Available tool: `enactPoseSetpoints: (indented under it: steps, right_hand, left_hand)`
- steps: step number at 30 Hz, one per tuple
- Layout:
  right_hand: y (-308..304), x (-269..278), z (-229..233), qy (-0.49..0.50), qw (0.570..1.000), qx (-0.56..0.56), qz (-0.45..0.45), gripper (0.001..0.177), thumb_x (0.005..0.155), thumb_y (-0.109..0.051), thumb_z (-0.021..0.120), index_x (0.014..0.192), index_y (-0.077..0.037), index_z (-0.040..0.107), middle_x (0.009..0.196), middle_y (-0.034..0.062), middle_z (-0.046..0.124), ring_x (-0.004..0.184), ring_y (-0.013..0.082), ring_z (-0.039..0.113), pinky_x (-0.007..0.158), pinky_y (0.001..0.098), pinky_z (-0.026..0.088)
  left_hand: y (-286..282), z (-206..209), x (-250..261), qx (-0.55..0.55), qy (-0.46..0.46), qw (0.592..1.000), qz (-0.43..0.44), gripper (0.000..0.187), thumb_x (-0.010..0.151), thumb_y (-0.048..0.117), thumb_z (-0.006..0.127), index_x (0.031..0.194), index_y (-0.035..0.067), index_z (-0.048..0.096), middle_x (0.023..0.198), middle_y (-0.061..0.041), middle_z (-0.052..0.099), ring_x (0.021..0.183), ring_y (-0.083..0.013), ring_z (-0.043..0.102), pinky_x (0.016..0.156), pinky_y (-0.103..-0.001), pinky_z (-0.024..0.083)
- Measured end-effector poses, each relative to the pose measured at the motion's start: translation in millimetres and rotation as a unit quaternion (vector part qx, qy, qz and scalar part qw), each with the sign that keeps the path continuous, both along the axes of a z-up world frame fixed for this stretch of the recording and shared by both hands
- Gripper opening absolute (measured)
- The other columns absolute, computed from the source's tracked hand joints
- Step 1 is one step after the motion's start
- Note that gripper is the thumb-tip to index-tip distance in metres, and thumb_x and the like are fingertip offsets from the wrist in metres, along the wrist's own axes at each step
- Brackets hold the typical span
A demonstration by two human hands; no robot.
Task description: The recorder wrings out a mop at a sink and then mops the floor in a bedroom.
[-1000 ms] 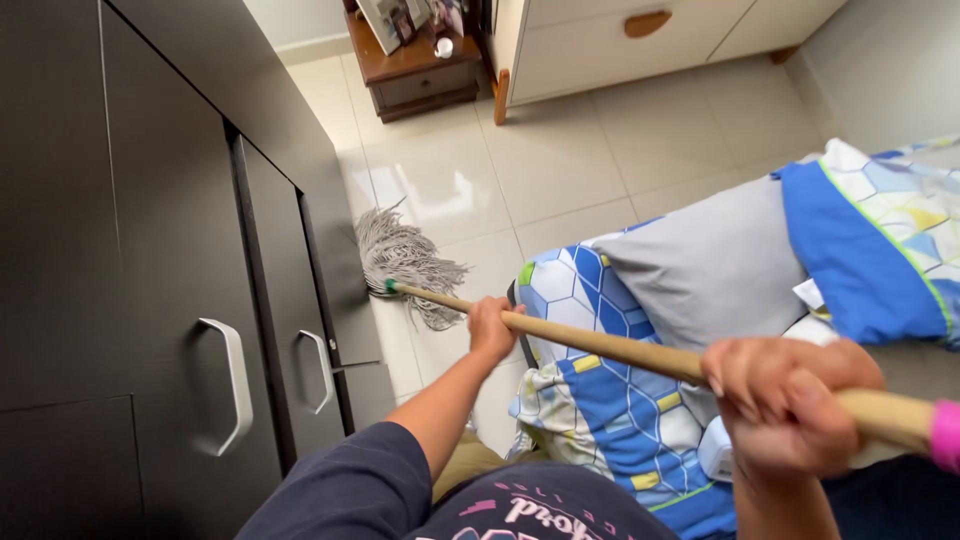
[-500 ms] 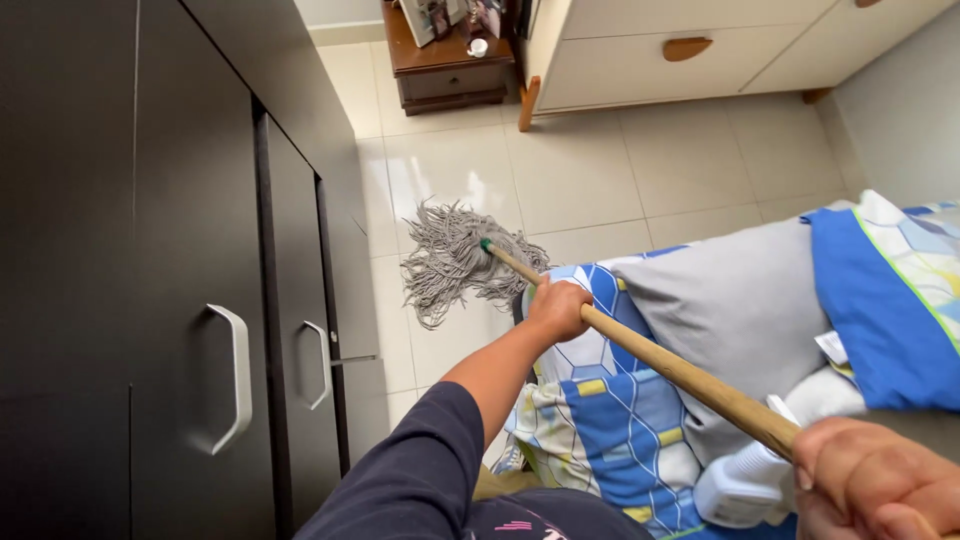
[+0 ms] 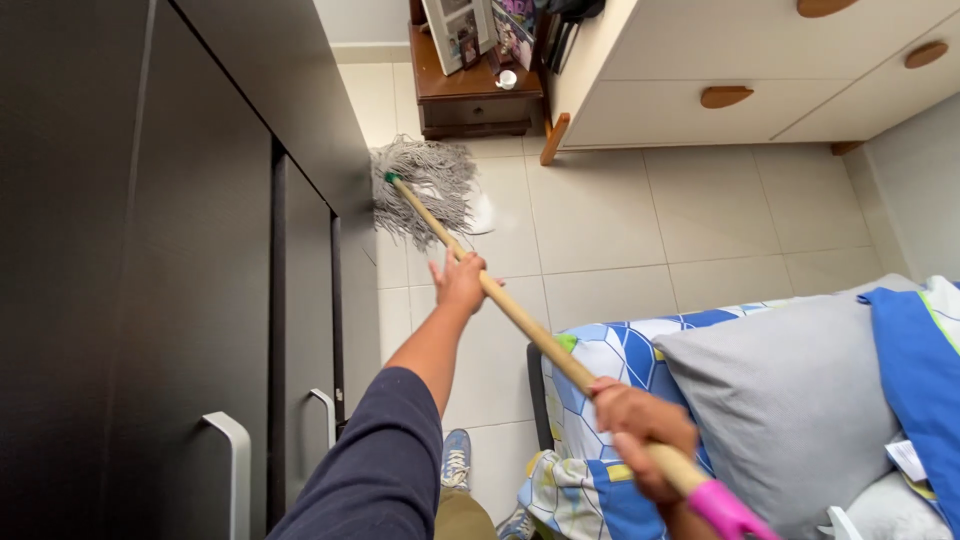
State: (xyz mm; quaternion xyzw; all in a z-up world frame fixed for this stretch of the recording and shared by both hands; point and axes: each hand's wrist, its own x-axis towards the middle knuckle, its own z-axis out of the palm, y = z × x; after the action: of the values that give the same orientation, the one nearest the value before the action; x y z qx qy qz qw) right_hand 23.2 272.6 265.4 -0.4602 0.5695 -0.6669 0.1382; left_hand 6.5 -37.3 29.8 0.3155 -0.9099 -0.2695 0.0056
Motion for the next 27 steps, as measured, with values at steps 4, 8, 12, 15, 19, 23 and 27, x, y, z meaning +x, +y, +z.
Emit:
enactPoseSetpoints:
  steps: [4, 8, 12, 15, 19, 23, 27]
  right_hand:
    - [20, -48, 57, -0.021, 0.999, -0.022, 0.033, 0.019, 0.088, -0.011, 0.058, 0.073, -0.01, 0.046, 0.067, 0.0055, 0.051, 0.066, 0.0193, 0.053, 0.094, 0.0537, 0.053]
    - [53, -108, 112, -0.07, 0.995, -0.051, 0.053, 0.025, 0.093, -0.011, 0.056, 0.071, -0.009, 0.045, 0.063, 0.0035, 0.05, 0.06, 0.0167, 0.051, 0.085, 0.0498, 0.051]
    - [83, -188, 114, -0.037, 0.999, 0.006, 0.023, 0.05, 0.109, -0.041, 0.051, 0.068, -0.02, 0.035, 0.055, -0.0067, 0.038, 0.054, 0.0103, 0.041, 0.07, 0.037, 0.045]
    - [82, -228, 112, -0.039, 0.996, 0.03, 0.075, 0.061, 0.117, -0.052, 0.051, 0.068, -0.022, 0.031, 0.054, -0.0091, 0.033, 0.055, 0.0077, 0.037, 0.068, 0.0316, 0.041]
    - [34, -182, 171, -0.075, 0.989, 0.04, 0.123, 0.064, 0.121, -0.049, 0.039, 0.063, -0.022, 0.031, 0.054, -0.0081, 0.03, 0.053, 0.0091, 0.035, 0.068, 0.0306, 0.039]
    - [22, -137, 200, -0.054, 0.983, 0.045, 0.167, 0.054, 0.117, -0.039, 0.036, 0.066, -0.019, 0.03, 0.054, -0.0047, 0.028, 0.055, 0.0133, 0.034, 0.068, 0.0333, 0.038]
    - [36, -123, 200, -0.042, 0.987, 0.046, 0.151, 0.047, 0.109, -0.035, 0.034, 0.066, -0.018, 0.03, 0.051, -0.0028, 0.027, 0.046, 0.0118, 0.032, 0.062, 0.0335, 0.035]
  left_hand:
    - [34, 33, -8, 0.049, 0.073, 0.996, 0.029, 0.051, 0.079, 0.06, 0.079, 0.092, 0.011, 0.072, 0.113, -0.013, 0.07, 0.138, -0.0382, 0.047, 0.118, -0.06, 0.022]
    - [86, 72, 5, 0.064, 0.157, 0.985, 0.025, 0.04, 0.082, 0.048, 0.079, 0.088, 0.009, 0.07, 0.101, -0.014, 0.069, 0.107, -0.0353, 0.062, 0.112, -0.051, 0.038]
    - [127, 143, 46, 0.142, 0.149, 0.978, 0.026, 0.029, 0.079, 0.037, 0.078, 0.088, 0.011, 0.07, 0.097, -0.012, 0.071, 0.1, -0.035, 0.064, 0.089, -0.048, 0.05]
    - [158, 162, 82, 0.195, 0.121, 0.972, 0.047, 0.026, 0.082, 0.038, 0.076, 0.088, 0.013, 0.07, 0.093, -0.011, 0.072, 0.093, -0.0345, 0.067, 0.079, -0.047, 0.053]
    - [197, 156, 114, 0.226, 0.123, 0.961, 0.102, 0.026, 0.082, 0.041, 0.074, 0.086, 0.015, 0.072, 0.085, -0.011, 0.073, 0.085, -0.0349, 0.069, 0.075, -0.047, 0.054]
    - [215, 157, 131, 0.224, 0.116, 0.956, 0.149, 0.029, 0.081, 0.043, 0.075, 0.083, 0.014, 0.072, 0.084, -0.012, 0.073, 0.083, -0.0361, 0.069, 0.074, -0.048, 0.054]
    - [234, 114, 120, 0.178, 0.12, 0.961, 0.173, 0.029, 0.083, 0.04, 0.074, 0.077, 0.012, 0.07, 0.083, -0.014, 0.071, 0.082, -0.038, 0.068, 0.074, -0.049, 0.053]
